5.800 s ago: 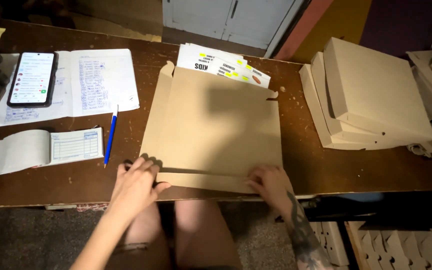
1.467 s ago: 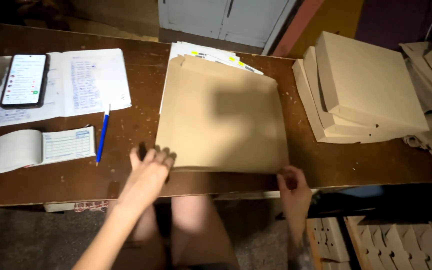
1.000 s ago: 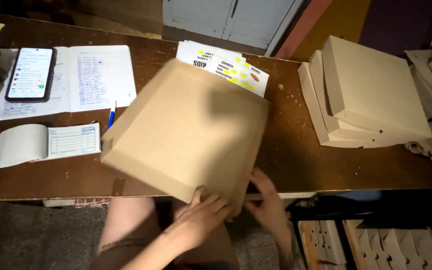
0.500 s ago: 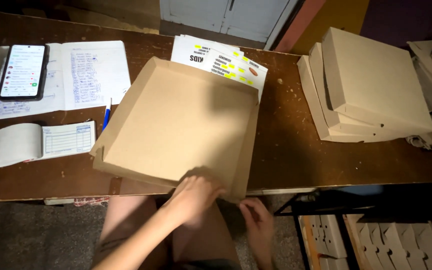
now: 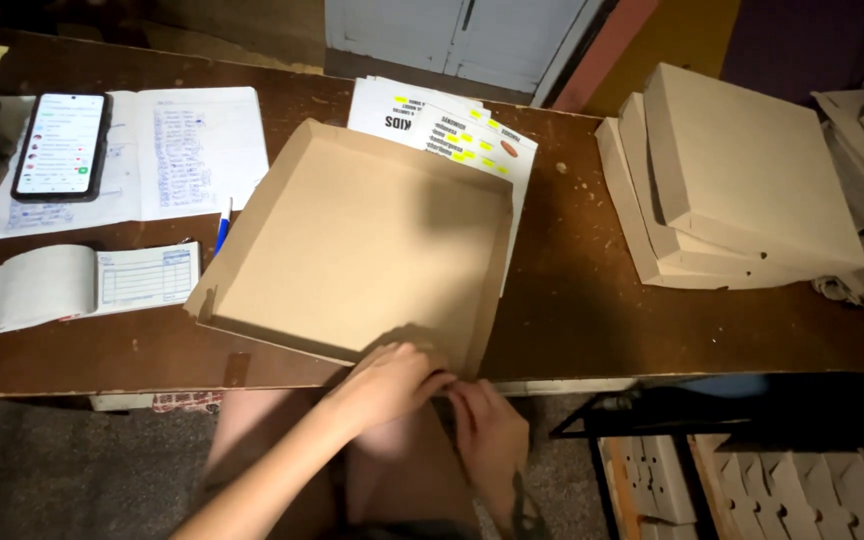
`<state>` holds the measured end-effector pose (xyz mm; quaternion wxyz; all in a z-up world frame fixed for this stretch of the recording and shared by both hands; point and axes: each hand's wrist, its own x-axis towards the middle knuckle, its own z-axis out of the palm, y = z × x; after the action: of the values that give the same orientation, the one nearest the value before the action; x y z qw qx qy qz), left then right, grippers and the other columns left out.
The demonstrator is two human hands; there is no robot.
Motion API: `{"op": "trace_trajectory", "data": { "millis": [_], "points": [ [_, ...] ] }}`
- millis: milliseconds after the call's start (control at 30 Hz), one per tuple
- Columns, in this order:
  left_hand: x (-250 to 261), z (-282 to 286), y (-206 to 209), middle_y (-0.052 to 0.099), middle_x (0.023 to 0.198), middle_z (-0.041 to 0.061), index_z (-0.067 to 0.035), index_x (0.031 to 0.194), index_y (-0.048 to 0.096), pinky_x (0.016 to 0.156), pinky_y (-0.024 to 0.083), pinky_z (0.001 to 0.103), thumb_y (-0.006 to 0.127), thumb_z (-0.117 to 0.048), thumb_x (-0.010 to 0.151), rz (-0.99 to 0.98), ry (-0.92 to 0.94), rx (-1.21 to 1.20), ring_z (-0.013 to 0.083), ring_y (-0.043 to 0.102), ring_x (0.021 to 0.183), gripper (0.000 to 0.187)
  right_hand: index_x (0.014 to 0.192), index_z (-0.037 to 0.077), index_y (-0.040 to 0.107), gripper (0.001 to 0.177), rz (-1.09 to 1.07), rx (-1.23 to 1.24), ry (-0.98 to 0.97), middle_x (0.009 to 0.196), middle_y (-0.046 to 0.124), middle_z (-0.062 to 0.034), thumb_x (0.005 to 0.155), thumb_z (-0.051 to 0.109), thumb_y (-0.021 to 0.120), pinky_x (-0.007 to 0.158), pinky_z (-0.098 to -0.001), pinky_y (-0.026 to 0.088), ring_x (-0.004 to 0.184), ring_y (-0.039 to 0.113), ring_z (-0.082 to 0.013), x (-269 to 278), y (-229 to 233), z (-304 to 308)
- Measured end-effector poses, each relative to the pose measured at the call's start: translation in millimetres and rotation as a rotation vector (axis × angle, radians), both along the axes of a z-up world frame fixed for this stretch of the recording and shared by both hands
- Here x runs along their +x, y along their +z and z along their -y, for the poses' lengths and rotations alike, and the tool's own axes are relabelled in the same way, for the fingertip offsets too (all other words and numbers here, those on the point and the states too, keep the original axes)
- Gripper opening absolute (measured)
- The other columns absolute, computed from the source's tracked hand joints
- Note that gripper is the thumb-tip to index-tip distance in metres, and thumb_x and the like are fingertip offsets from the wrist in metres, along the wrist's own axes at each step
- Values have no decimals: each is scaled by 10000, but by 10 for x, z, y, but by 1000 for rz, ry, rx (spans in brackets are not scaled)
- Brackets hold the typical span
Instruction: Folding flat cardboard blanks into pizza boxes on a wooden table
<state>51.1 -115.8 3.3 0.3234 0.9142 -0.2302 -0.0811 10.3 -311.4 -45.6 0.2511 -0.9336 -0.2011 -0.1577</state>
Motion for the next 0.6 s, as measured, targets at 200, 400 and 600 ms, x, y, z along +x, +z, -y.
{"op": "trace_trajectory", "data": {
  "millis": [200, 400, 600],
  "points": [
    [-143, -501, 177, 758, 1164, 7, -217, 1083, 782, 1085, 446, 471, 622, -378, 972, 198, 127, 83, 219, 640, 1187, 253, 984, 153, 743, 99, -17, 141, 67, 925, 748, 5, 967, 218, 669, 712, -293, 547, 788, 713, -187, 51, 28, 93],
    [-405, -1251, 326, 738, 1185, 36, -183, 1134, 756, 1233, 289, 583, 604, -425, 952, 256, 398, 274, 248, 619, 1228, 339, 980, 195, 723, 86, -62, 63, 4, 916, 769, 42, 960, 249, 660, 677, -308, 537, 749, 722, -179, 78, 0, 49],
    [-551, -1784, 80, 676, 1281, 49, -98, 1210, 686, 1224, 300, 645, 638, 62, 721, 195, 439, 462, 210, 559, 1295, 517, 1080, 154, 734, 175, -154, 179, -161, 1003, 796, -3, 983, 251, 624, 800, -342, 553, 848, 739, -202, 153, -377, 396]
  ]
}}
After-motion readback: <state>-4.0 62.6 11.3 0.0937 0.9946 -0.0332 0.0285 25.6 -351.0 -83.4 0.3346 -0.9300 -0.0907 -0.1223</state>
